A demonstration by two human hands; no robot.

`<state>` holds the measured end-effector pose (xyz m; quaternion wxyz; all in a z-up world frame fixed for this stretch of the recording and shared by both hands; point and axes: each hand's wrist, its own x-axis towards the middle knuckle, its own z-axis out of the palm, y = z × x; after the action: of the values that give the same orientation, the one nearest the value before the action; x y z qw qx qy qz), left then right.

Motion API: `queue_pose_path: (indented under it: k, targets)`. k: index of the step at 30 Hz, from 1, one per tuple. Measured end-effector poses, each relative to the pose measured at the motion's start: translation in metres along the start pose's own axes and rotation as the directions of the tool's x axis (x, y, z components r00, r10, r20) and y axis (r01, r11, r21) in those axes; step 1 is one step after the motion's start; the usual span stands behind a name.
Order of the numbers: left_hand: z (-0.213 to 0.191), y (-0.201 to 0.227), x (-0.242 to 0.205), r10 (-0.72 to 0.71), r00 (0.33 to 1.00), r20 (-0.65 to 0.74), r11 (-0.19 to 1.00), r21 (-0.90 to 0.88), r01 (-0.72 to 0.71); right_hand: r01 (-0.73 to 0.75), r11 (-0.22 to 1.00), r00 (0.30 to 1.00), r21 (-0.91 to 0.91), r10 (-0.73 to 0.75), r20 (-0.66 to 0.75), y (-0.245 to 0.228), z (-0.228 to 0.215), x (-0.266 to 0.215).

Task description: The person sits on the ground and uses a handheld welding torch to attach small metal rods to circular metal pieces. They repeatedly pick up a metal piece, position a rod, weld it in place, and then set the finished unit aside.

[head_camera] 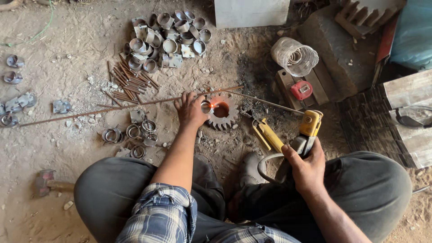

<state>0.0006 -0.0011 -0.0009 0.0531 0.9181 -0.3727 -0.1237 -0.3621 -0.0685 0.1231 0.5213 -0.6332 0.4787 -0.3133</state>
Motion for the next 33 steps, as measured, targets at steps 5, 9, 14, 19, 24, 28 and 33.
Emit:
queue_pose_path:
  k: [5, 9, 14, 19, 24, 28, 33]
  targets:
    - [-0.003, 0.000, 0.000, 0.036, 0.999, -0.028, 0.999, 0.005, -0.035, 0.016, 1.000, 0.999, -0.001, -0.016, -0.031, 0.002, 0.000, 0.001]
    - [-0.026, 0.012, -0.008, 0.129, 0.970, -0.205, 0.985, -0.085, -0.149, 0.004, 0.990, 0.995, 0.142, 0.010, -0.099, 0.007, 0.000, 0.005]
    - [-0.101, 0.052, -0.013, 0.271, 0.801, -0.534, 0.888, -0.181, -0.422, 0.004, 0.956, 0.982, 0.295, 0.052, -0.181, 0.011, -0.001, 0.009]
    - [-0.192, 0.090, -0.037, 0.371, 0.554, -0.745, 0.776, -0.079, -0.626, 0.015, 0.930, 0.972, 0.367, 0.073, -0.223, 0.027, -0.003, 0.011]
    - [-0.259, 0.111, -0.072, 0.384, 0.430, -0.817, 0.726, -0.021, -0.687, -0.050, 0.971, 0.956, 0.233, 0.114, -0.271, 0.045, -0.004, 0.018]
    - [-0.282, 0.118, -0.090, 0.398, 0.361, -0.843, 0.713, 0.037, -0.700, -0.021, 0.970, 0.961, 0.241, 0.085, -0.262, 0.053, -0.004, 0.025]
    - [-0.294, 0.118, -0.100, 0.414, 0.321, -0.851, 0.699, 0.072, -0.711, -0.065, 0.968, 0.961, 0.244, 0.127, -0.247, 0.057, -0.004, 0.026]
